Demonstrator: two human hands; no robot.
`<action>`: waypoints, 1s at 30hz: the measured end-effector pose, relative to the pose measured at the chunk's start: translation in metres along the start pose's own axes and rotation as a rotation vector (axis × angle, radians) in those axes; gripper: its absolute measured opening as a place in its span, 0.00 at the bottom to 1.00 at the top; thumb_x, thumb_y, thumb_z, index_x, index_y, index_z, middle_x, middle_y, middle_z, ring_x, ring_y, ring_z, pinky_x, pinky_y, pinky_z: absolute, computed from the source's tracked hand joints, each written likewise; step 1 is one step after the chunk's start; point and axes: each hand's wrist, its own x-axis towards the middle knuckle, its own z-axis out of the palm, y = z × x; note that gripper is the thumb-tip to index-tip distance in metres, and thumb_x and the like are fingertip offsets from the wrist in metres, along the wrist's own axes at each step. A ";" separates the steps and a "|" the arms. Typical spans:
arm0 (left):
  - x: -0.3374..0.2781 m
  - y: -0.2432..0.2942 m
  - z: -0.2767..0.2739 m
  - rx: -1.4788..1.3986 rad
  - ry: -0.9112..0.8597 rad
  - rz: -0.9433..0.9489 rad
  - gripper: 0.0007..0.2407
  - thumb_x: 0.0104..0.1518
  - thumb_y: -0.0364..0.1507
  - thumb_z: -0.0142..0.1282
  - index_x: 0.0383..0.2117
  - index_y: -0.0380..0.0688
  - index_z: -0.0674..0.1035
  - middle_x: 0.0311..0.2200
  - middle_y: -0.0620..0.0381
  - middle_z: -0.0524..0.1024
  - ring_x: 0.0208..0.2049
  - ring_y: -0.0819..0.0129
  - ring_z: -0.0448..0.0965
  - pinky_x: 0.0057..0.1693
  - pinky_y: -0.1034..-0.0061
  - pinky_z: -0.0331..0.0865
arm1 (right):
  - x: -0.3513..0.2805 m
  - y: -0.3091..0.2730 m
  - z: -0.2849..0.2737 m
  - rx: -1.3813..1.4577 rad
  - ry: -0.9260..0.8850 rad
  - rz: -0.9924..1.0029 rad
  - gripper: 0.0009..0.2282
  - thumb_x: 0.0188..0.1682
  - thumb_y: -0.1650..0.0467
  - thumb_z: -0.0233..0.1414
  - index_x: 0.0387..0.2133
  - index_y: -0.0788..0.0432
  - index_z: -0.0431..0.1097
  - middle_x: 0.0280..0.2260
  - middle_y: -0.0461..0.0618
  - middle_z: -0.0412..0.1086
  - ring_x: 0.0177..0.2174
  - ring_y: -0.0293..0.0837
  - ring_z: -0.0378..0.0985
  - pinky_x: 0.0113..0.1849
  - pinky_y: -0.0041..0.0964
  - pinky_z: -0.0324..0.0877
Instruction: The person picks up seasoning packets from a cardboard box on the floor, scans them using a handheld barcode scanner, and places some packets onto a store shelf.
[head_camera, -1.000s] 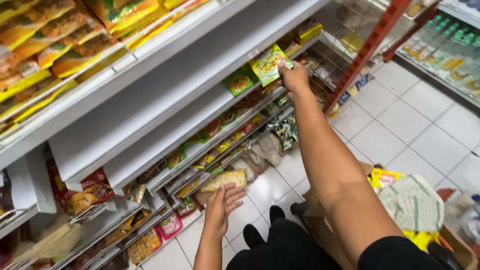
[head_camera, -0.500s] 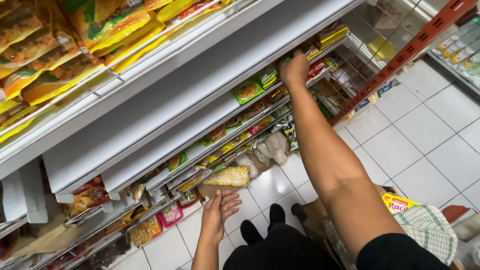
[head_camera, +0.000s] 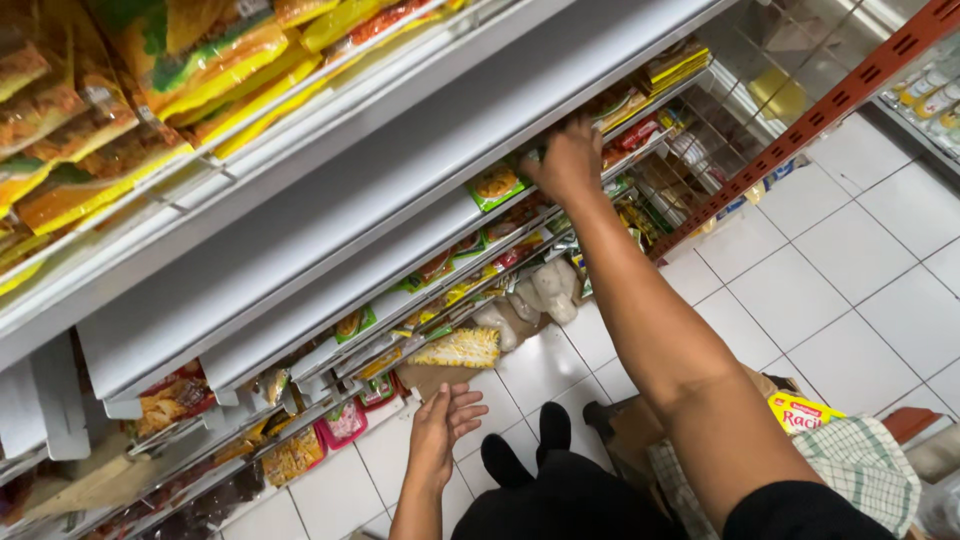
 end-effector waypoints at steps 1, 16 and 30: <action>0.001 0.001 0.001 -0.008 0.007 -0.003 0.21 0.65 0.40 0.42 0.48 0.30 0.75 0.42 0.38 0.82 0.38 0.54 0.85 0.44 0.67 0.76 | 0.002 -0.002 -0.003 0.029 0.010 0.001 0.31 0.38 0.58 0.64 0.49 0.69 0.72 0.61 0.76 0.54 0.64 0.72 0.47 0.62 0.66 0.38; 0.038 -0.054 -0.005 0.328 -0.296 -0.132 0.22 0.65 0.42 0.44 0.48 0.31 0.76 0.40 0.40 0.82 0.36 0.55 0.85 0.43 0.67 0.75 | -0.458 0.043 0.011 0.614 0.144 0.394 0.08 0.48 0.70 0.56 0.38 0.60 0.75 0.37 0.52 0.77 0.35 0.46 0.81 0.39 0.37 0.75; -0.048 -0.173 0.125 0.827 -0.790 0.152 0.13 0.65 0.36 0.50 0.39 0.38 0.81 0.34 0.56 0.84 0.34 0.71 0.82 0.41 0.76 0.74 | -0.700 0.217 -0.003 0.007 0.500 1.131 0.23 0.41 0.62 0.67 0.43 0.69 0.75 0.39 0.69 0.73 0.37 0.61 0.79 0.40 0.48 0.73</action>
